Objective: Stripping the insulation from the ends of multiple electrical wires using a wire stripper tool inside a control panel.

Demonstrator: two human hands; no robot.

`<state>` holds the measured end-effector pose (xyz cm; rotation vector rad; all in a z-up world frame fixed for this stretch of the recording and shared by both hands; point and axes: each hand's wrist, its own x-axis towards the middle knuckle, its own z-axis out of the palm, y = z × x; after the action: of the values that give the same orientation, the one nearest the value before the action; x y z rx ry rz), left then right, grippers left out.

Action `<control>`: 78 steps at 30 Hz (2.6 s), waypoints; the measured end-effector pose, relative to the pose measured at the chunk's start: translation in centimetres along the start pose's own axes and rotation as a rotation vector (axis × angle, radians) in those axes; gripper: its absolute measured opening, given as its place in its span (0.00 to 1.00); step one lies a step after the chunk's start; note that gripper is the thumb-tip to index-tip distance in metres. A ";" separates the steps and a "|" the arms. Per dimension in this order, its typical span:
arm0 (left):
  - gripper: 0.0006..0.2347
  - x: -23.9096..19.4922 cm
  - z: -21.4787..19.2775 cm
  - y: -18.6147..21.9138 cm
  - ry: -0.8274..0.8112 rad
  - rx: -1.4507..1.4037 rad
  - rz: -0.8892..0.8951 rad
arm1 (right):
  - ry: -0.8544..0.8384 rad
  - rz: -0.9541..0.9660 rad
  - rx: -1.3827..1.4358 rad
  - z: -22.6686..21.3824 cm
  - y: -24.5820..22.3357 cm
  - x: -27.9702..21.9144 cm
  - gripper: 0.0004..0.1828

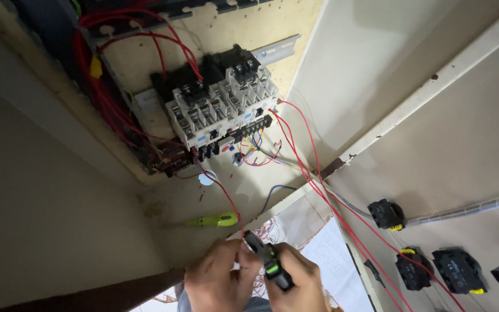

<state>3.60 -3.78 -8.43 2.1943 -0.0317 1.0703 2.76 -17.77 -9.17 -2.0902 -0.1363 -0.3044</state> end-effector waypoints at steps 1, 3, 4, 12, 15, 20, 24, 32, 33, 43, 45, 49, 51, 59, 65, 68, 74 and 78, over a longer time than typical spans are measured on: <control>0.08 0.2 -0.2 0.1 0.013 -0.044 -0.026 | -0.179 0.149 0.066 0.0 1.3 0.0 0.06; 0.08 0.9 -0.6 0.3 0.029 -0.089 -0.043 | -0.351 0.294 0.135 -0.2 3.6 0.4 0.09; 0.09 1.4 -0.8 0.6 0.075 -0.038 -0.017 | -0.525 0.390 0.171 -0.5 4.6 0.7 0.05; 0.08 -0.8 -1.6 -0.6 -0.053 0.032 -0.052 | -0.521 0.703 0.661 -2.5 -0.2 0.4 0.17; 0.05 -0.6 -1.4 -0.6 0.038 -0.017 -0.046 | -0.499 0.516 0.279 -2.1 -2.4 1.2 0.07; 0.06 -0.7 -1.0 -1.7 0.115 0.119 0.180 | -0.375 -0.067 0.151 -2.6 1.0 0.5 0.19; 0.06 0.4 -0.6 -1.5 0.170 0.066 0.225 | -0.098 -0.203 0.099 -1.4 -5.1 1.3 0.16; 0.05 0.2 -0.7 -1.5 0.122 0.100 0.214 | 0.120 -0.370 0.093 -0.2 -4.1 2.0 0.03; 0.05 0.5 -1.0 -1.3 0.122 0.100 0.214 | 0.120 -0.369 0.093 0.0 -3.6 2.3 0.03; 0.05 0.5 -1.1 -0.9 0.016 0.101 0.211 | 0.206 -0.492 0.015 0.0 -2.8 3.2 0.06; 0.06 0.5 -1.0 -0.8 0.010 0.105 0.213 | 0.205 -0.512 0.022 0.0 -2.5 3.2 0.07; 0.04 0.1 -1.0 -0.4 -0.008 0.048 0.140 | 0.243 -0.490 -0.025 0.0 -2.6 3.0 0.07; 0.04 0.1 -0.8 -0.1 -0.024 0.061 0.106 | 0.259 -0.491 -0.046 0.2 -2.6 3.2 0.07; 0.06 -0.7 0.6 -0.5 0.080 0.089 0.145 | 0.307 -0.618 -0.070 0.1 0.9 3.1 0.06; 0.06 -1.3 1.3 0.5 0.092 0.108 0.064 | 0.324 -0.637 -0.079 -0.2 1.8 3.2 0.09; 0.06 -1.7 1.0 1.0 0.020 0.148 0.015 | 0.346 -0.653 -0.076 -0.1 2.7 3.0 0.11; 0.04 -2.4 1.4 0.4 0.010 0.179 0.108 | 0.373 -0.704 -0.065 -0.1 3.6 3.1 0.13; 0.04 -1.8 1.5 0.6 0.051 0.147 0.105 | 0.391 -0.653 -0.086 0.0 2.3 3.4 0.11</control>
<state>3.20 -5.61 -10.00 2.3168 -0.0474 1.2212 6.52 -19.03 -10.15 -1.9753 -0.5780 -1.1154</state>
